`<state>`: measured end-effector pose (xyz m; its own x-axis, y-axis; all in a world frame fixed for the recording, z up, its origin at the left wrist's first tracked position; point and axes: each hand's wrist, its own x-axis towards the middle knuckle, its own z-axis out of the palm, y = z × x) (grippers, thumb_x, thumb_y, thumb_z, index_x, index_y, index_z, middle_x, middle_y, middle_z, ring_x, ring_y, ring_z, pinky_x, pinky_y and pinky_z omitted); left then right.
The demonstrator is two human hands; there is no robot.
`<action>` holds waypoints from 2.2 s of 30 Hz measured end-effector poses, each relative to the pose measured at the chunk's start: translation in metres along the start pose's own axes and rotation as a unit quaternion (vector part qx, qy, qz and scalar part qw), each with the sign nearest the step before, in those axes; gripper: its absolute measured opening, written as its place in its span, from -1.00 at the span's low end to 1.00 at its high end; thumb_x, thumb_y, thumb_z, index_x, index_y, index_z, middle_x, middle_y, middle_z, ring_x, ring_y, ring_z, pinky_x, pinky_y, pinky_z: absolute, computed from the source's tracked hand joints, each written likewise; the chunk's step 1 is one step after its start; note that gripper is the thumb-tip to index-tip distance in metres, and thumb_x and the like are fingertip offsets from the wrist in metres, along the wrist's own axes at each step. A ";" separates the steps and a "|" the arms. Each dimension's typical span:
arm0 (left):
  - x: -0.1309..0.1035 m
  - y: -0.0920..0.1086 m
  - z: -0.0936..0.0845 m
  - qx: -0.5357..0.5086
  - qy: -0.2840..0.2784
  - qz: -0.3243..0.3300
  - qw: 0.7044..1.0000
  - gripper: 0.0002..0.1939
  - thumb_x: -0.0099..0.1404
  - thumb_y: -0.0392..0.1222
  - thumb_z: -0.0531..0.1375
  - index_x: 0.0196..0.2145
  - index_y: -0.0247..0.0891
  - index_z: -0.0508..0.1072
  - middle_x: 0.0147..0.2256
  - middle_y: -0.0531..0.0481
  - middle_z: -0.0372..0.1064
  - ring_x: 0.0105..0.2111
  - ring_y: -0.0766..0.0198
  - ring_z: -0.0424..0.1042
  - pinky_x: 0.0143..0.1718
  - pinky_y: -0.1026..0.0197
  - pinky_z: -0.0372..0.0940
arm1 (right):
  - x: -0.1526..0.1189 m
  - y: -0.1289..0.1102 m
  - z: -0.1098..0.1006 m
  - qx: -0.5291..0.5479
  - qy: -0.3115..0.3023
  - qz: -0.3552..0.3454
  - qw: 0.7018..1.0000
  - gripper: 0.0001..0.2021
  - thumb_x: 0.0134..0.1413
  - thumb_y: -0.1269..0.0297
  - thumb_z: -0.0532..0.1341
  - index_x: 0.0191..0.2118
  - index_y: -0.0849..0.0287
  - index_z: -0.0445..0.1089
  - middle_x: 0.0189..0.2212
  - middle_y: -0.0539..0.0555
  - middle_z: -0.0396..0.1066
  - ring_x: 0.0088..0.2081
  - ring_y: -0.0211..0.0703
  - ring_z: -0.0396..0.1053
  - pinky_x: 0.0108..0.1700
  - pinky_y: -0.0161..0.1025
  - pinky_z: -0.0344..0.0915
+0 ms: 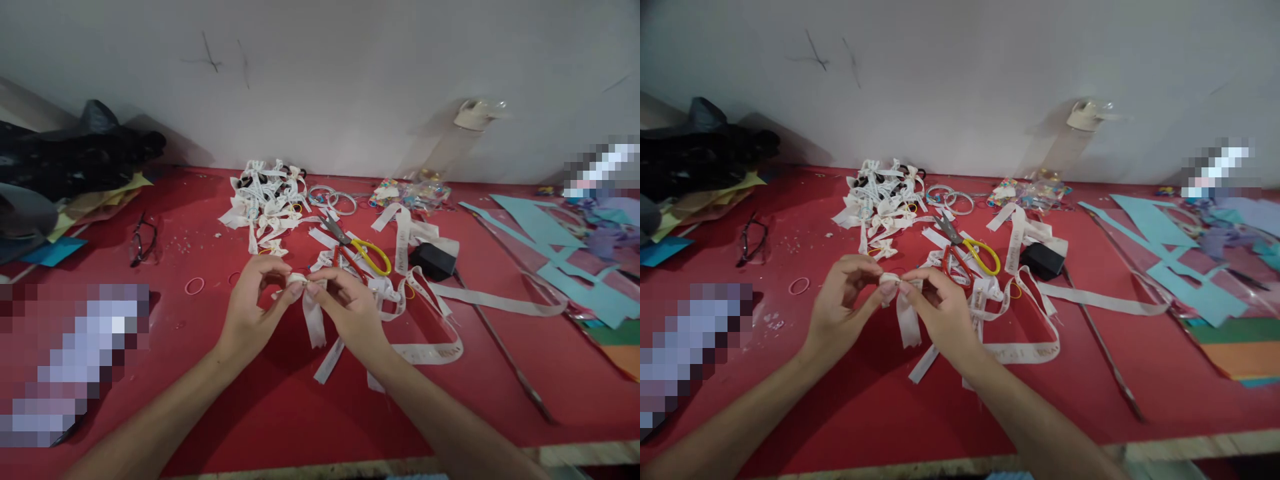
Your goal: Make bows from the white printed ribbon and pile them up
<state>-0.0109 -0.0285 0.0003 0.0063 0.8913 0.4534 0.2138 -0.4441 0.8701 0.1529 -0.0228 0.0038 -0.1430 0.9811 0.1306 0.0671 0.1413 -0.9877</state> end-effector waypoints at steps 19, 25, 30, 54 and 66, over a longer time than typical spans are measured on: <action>0.003 0.004 0.000 0.013 -0.082 -0.097 0.992 -0.84 0.32 -0.11 0.16 -0.21 -0.23 0.35 -0.31 0.01 0.35 -0.37 0.34 0.34 -0.41 0.33 0.25 | 0.007 0.003 -0.003 0.046 -0.061 0.048 0.996 -0.81 0.07 0.11 0.27 -0.37 0.12 0.39 -0.41 -0.03 0.37 -0.38 -0.27 0.31 -0.33 -0.32 0.27; 0.002 0.005 0.000 0.135 -0.178 -0.090 0.971 -0.67 0.41 -0.08 0.01 -0.47 -0.27 0.31 -0.54 0.12 0.23 -0.52 0.39 0.19 -0.46 0.33 0.11 | 0.003 0.001 0.000 0.052 -0.025 0.054 0.997 -0.80 0.12 0.10 0.23 -0.38 0.12 0.37 -0.47 -0.05 0.31 -0.46 -0.30 0.20 -0.41 -0.35 0.19; -0.005 0.005 0.002 0.251 -0.164 0.028 0.954 -0.70 0.41 -0.11 0.01 -0.47 -0.25 0.28 -0.53 0.09 0.22 -0.51 0.35 0.19 -0.44 0.30 0.08 | -0.004 0.002 0.009 0.085 0.029 0.090 0.992 -0.75 0.09 0.05 0.25 -0.41 0.13 0.34 -0.54 -0.07 0.27 -0.52 -0.33 0.17 -0.47 -0.36 0.17; 0.003 0.015 -0.003 0.055 -0.224 -0.111 0.967 -0.64 0.42 -0.03 -0.02 -0.44 -0.27 0.36 -0.49 0.08 0.35 -0.47 0.36 0.30 -0.39 0.33 0.19 | 0.001 -0.003 -0.002 0.048 0.014 -0.024 0.998 -0.86 0.14 0.15 0.23 -0.25 0.07 0.45 -0.27 0.03 0.42 -0.23 -0.21 0.38 -0.19 -0.28 0.34; 0.003 0.013 -0.003 0.029 -0.196 -0.146 0.969 -0.63 0.41 0.00 -0.01 -0.43 -0.26 0.37 -0.47 0.08 0.32 -0.44 0.36 0.28 -0.36 0.31 0.17 | 0.005 -0.003 -0.005 0.052 -0.005 0.013 0.999 -0.82 0.12 0.13 0.23 -0.35 0.11 0.45 -0.38 0.01 0.44 -0.28 -0.21 0.38 -0.20 -0.28 0.33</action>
<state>-0.0110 -0.0314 0.0133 0.3055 0.9496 0.0708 0.3166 -0.1714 0.9329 0.1571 -0.0173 0.0083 -0.1523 0.9827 0.1055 -0.0318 0.1018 -0.9943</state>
